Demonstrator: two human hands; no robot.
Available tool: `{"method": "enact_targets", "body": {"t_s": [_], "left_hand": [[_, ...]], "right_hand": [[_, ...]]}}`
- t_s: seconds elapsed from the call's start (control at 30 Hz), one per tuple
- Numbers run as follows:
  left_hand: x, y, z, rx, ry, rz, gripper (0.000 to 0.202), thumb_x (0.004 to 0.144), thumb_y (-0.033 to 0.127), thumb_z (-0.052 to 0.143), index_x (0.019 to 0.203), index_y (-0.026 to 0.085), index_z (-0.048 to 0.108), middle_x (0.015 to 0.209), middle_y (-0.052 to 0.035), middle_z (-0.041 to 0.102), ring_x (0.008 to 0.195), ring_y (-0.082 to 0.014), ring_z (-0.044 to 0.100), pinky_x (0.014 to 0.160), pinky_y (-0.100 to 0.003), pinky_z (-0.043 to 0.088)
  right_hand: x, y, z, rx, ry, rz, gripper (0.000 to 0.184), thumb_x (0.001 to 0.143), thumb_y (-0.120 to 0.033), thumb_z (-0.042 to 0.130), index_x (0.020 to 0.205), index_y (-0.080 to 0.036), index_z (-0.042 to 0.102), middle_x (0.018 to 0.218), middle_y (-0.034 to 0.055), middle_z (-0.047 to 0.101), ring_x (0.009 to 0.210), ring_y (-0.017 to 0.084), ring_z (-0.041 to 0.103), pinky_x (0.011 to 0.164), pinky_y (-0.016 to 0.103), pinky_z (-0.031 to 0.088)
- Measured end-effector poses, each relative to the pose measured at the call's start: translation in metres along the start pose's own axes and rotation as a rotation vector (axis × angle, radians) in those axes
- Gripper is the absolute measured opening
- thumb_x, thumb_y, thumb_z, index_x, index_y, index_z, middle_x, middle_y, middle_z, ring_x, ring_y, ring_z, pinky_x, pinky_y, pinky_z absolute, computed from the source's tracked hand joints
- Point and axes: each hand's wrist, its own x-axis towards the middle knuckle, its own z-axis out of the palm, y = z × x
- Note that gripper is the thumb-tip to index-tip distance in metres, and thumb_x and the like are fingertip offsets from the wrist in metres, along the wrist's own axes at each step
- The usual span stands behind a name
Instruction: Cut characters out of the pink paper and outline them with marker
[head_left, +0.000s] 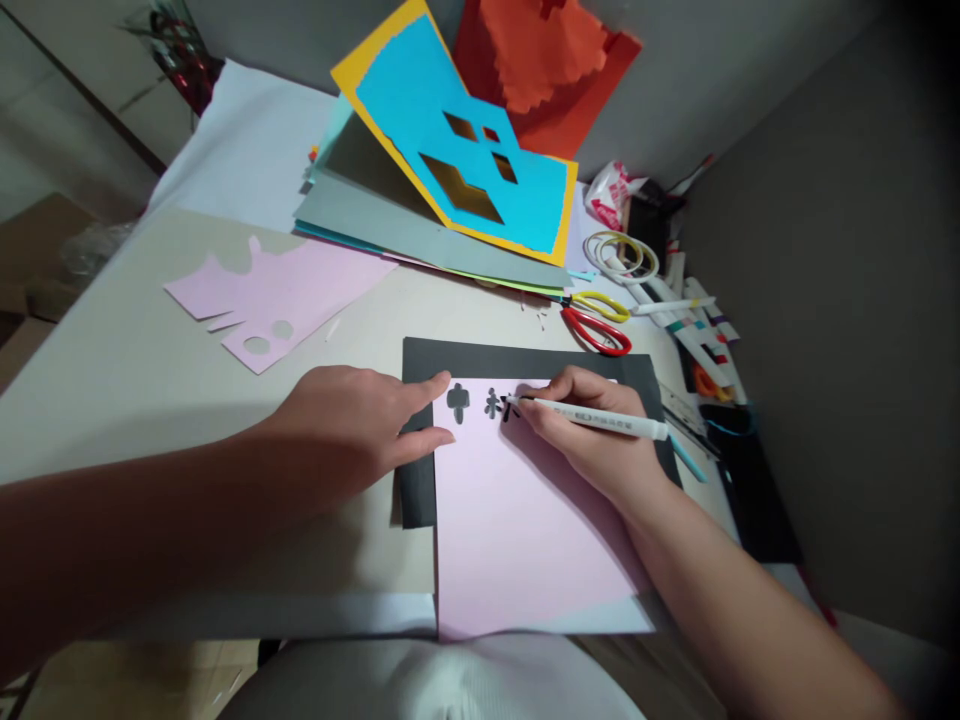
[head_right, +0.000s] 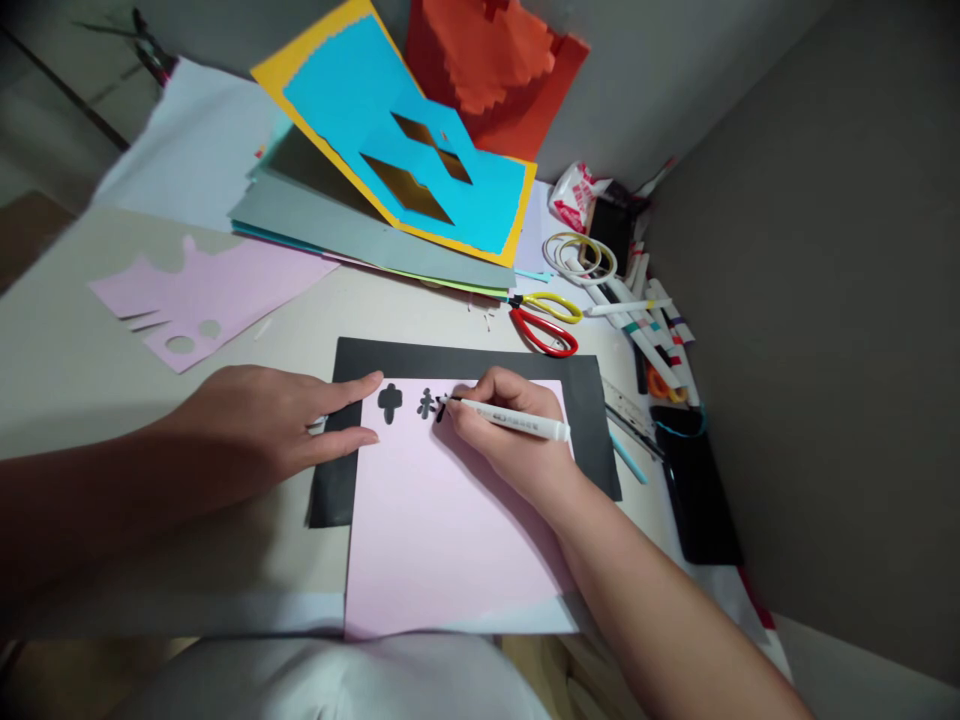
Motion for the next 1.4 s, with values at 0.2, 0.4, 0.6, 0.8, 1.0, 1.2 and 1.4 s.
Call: {"method": "enact_targets", "body": {"t_s": [0.2,0.4,0.6,0.8,1.0,1.2,1.4], "left_hand": [[-0.002,0.000,-0.002,-0.004,-0.019,-0.015,0.061,0.097,0.059,0.040,0.152,0.033,0.038,0.099,-0.0071,0.075,0.087,-0.0256,0.068,0.060,-0.031,0.028],[-0.001,0.000,0.000,0.027,0.010,-0.007,0.062,0.097,0.060,0.040,0.152,0.031,0.040,0.099,-0.0076,0.075,0.085,-0.0252,0.068,0.058,-0.031,0.025],[-0.001,0.001,0.000,0.029,-0.010,-0.011,0.061,0.098,0.059,0.038,0.152,0.032,0.039,0.095,-0.0076,0.074,0.084,-0.0254,0.068,0.058,-0.032,0.025],[-0.001,-0.002,0.004,0.051,0.031,0.011,0.061,0.098,0.061,0.036,0.151,0.031,0.041,0.095,-0.0068,0.075,0.081,-0.0232,0.066,0.057,-0.031,0.022],[-0.002,-0.001,-0.001,0.040,-0.010,0.025,0.061,0.099,0.058,0.035,0.152,0.029,0.038,0.095,-0.0083,0.074,0.082,-0.0239,0.066,0.058,-0.031,0.023],[-0.002,-0.002,0.005,0.035,0.056,0.015,0.062,0.097,0.061,0.037,0.151,0.031,0.041,0.093,-0.0060,0.075,0.079,-0.0232,0.066,0.058,-0.031,0.024],[-0.001,-0.004,0.009,0.046,0.102,0.027,0.062,0.097,0.062,0.036,0.149,0.030,0.044,0.091,-0.0058,0.075,0.074,-0.0202,0.064,0.057,-0.031,0.025]], "right_hand": [[-0.002,-0.002,0.000,0.017,0.007,0.035,0.017,0.074,-0.020,0.076,0.064,-0.018,0.063,0.068,0.0002,0.070,0.061,0.011,0.054,0.059,0.023,0.042],[-0.002,-0.002,-0.001,0.021,-0.009,0.041,0.018,0.074,-0.019,0.076,0.064,-0.018,0.061,0.064,-0.0011,0.065,0.060,0.010,0.050,0.058,0.023,0.041],[-0.003,-0.005,-0.002,-0.016,-0.021,0.056,0.020,0.073,-0.018,0.075,0.062,-0.018,0.059,0.061,-0.0023,0.060,0.058,0.009,0.045,0.055,0.023,0.037],[-0.002,-0.006,-0.002,-0.040,-0.002,0.034,0.021,0.072,-0.017,0.074,0.060,-0.019,0.056,0.059,-0.0033,0.058,0.055,0.008,0.044,0.053,0.023,0.036],[0.001,-0.006,-0.001,0.003,0.028,0.050,0.022,0.074,-0.018,0.075,0.062,-0.020,0.057,0.061,-0.0031,0.063,0.056,0.010,0.052,0.055,0.023,0.042],[-0.001,-0.005,0.002,-0.009,0.029,0.032,0.019,0.075,-0.022,0.076,0.064,-0.020,0.060,0.070,0.0013,0.071,0.063,0.014,0.060,0.060,0.026,0.048],[0.000,-0.002,0.000,-0.053,0.010,-0.004,0.017,0.075,-0.020,0.076,0.065,-0.020,0.062,0.072,0.0020,0.073,0.067,0.015,0.064,0.061,0.025,0.049]]}}
